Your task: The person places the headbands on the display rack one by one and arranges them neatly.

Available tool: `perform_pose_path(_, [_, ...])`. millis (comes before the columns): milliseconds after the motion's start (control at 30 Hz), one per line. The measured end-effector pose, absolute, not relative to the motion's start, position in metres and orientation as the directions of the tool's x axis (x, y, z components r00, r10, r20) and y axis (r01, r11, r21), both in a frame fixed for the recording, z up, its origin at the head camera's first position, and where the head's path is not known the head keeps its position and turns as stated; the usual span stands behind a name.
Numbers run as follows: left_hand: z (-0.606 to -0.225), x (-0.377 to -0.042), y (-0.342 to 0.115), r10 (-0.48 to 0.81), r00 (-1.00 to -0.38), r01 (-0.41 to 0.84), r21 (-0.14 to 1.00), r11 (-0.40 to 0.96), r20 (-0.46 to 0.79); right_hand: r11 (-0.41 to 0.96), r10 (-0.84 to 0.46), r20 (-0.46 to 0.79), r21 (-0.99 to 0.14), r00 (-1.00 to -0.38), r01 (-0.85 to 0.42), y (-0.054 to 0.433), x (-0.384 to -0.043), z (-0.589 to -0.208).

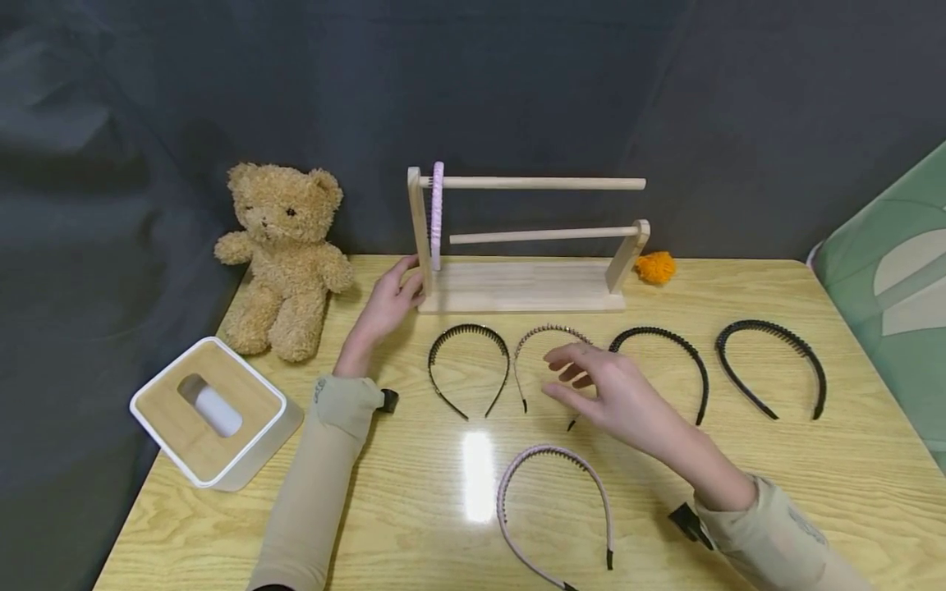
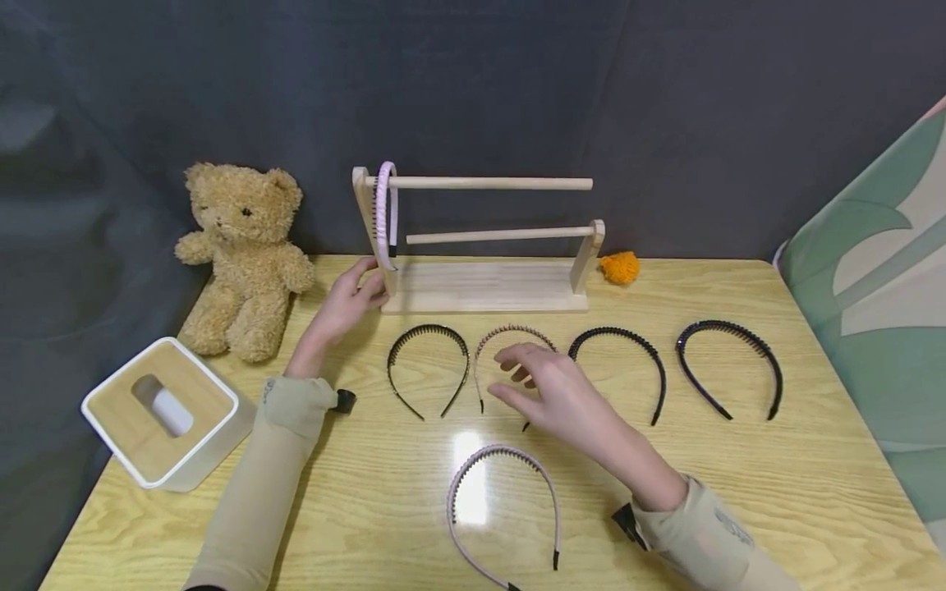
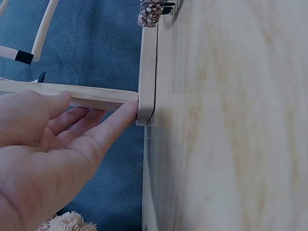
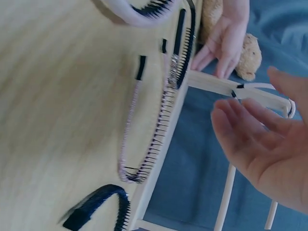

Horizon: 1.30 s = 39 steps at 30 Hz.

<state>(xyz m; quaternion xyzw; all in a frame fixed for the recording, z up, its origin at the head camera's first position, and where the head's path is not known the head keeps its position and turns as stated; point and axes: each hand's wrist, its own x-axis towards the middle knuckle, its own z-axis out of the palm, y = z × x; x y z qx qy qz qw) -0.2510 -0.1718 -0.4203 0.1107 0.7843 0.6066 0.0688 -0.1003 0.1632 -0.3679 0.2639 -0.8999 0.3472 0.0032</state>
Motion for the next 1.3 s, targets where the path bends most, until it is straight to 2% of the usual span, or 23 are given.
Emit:
perform_pose_path(333, [-0.419, -0.249, -0.172, 0.258, -0.966, 0.074, 0.964, 0.255, 0.006, 0.595, -0.646, -0.009, -0.632, -0.763, -0.496, 0.180, -0.089, -0.388])
perform_pose_path(600, [-0.418, -0.248, -0.172, 0.251, -0.968, 0.079, 0.961, 0.266, 0.010, 0.532, -0.704, 0.090, -0.590, -0.704, -0.607, 0.188, -0.086, -0.411])
perform_pose_path(800, [-0.419, -0.249, -0.170, 0.253, -0.967, 0.073, 0.961, 0.267, 0.003, 0.550, -0.700, 0.056, -0.593, -0.712, -0.588, 0.190, -0.086, -0.413])
perform_pose_path(1033, [-0.419, -0.249, -0.171, 0.257, -0.966, 0.088, 0.962, 0.260, 0.019, 0.522, -0.708, 0.148, -0.548, -0.690, -0.653, 0.210, -0.099, -0.470])
perform_pose_path(1133, [-0.419, -0.248, -0.171, 0.258, -0.966, 0.087, 0.961, 0.262, 0.017, 0.526, -0.718, 0.130, -0.541, -0.684, -0.656, 0.210, -0.097, -0.471])
perform_pose_path(1300, [-0.420, -0.248, -0.171, 0.259, -0.966, 0.085, 0.960, 0.267, 0.013, 0.554, -0.729, 0.046, -0.547, -0.683, -0.628, 0.196, -0.085, -0.432])
